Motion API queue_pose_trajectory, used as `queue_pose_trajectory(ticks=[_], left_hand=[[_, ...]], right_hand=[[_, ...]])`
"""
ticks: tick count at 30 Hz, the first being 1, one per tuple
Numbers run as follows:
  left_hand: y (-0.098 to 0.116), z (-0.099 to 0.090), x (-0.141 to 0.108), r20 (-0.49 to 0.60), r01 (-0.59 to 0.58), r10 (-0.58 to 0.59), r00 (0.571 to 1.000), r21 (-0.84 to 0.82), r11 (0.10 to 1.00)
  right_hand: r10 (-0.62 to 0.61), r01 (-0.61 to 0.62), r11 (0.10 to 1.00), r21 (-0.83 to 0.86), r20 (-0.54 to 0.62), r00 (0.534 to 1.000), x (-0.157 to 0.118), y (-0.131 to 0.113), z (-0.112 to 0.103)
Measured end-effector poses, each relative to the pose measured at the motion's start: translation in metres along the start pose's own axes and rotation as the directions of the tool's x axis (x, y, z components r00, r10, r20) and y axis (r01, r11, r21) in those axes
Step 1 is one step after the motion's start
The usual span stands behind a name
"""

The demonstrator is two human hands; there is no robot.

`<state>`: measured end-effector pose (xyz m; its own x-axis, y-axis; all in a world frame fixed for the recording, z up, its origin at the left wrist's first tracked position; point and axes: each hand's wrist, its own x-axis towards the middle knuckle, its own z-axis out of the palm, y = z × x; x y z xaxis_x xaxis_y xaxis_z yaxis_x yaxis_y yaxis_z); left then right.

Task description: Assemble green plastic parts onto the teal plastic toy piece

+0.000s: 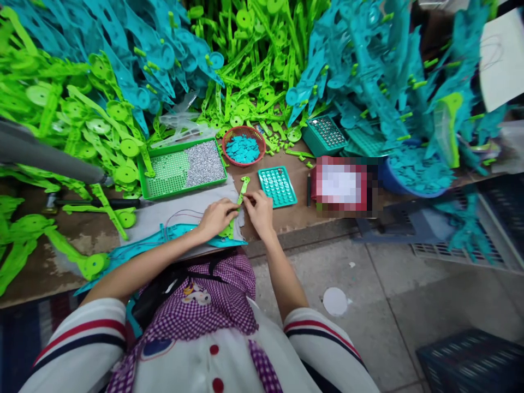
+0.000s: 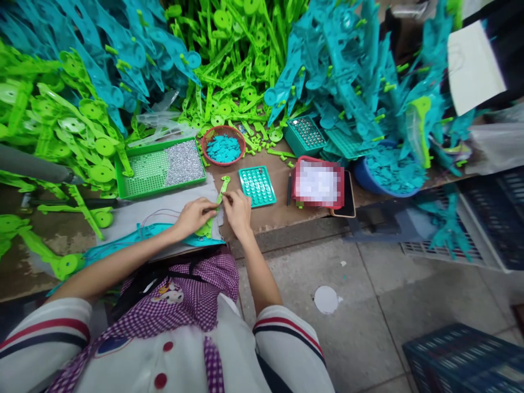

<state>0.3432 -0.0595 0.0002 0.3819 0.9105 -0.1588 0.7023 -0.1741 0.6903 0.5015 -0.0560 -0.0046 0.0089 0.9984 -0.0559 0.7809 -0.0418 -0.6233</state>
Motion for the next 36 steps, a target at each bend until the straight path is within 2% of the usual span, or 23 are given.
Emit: queue_pose_trajectory(ticks=[6, 11, 16, 20, 22, 25, 27, 31, 36], left_hand=[[-0.004, -0.001, 0.001, 0.014, 0.008, -0.007, 1.000, -0.035, 0.999], [-0.006, -0.001, 0.002, 0.027, 0.003, -0.002, 1.000, -0.052, 0.999], [-0.004, -0.001, 0.001, 0.016, -0.013, 0.014, 1.000, -0.059, 0.998], [-0.002, -0.001, 0.000, 0.013, -0.021, 0.022, 1.000, -0.035, 0.999], [-0.002, -0.001, 0.000, 0.023, -0.022, 0.022, 0.999, -0.025, 0.999], [-0.004, -0.002, 0.001, 0.042, -0.032, 0.034, 0.999, -0.033, 0.999], [-0.005, -0.002, 0.002, 0.052, -0.043, 0.045, 0.998, -0.038, 0.998], [-0.006, -0.002, 0.002, 0.055, -0.045, 0.046, 0.997, -0.014, 0.999], [-0.008, -0.002, 0.005, 0.070, -0.072, 0.072, 0.995, 0.001, 0.997]], right_hand=[[-0.019, 0.019, 1.000, -0.008, -0.025, 1.000, -0.011, 0.002, 0.000], [0.032, -0.037, 0.998, -0.054, -0.090, 0.995, -0.033, 0.003, 0.009], [-0.023, 0.019, 0.985, -0.170, -0.020, 1.000, -0.033, -0.004, 0.015], [-0.077, 0.098, 0.961, -0.260, 0.091, 0.993, -0.027, -0.003, 0.006], [-0.118, 0.137, 0.970, -0.202, 0.106, 0.987, -0.026, 0.000, 0.000], [-0.127, 0.127, 0.990, -0.061, 0.013, 0.992, -0.023, 0.005, -0.006], [-0.095, 0.094, 0.995, -0.026, -0.041, 0.995, -0.019, 0.005, -0.005], [-0.067, 0.063, 0.986, -0.156, -0.017, 0.998, -0.010, 0.002, 0.002], [-0.129, 0.128, 0.945, -0.302, 0.015, 0.991, -0.011, 0.003, 0.009]])
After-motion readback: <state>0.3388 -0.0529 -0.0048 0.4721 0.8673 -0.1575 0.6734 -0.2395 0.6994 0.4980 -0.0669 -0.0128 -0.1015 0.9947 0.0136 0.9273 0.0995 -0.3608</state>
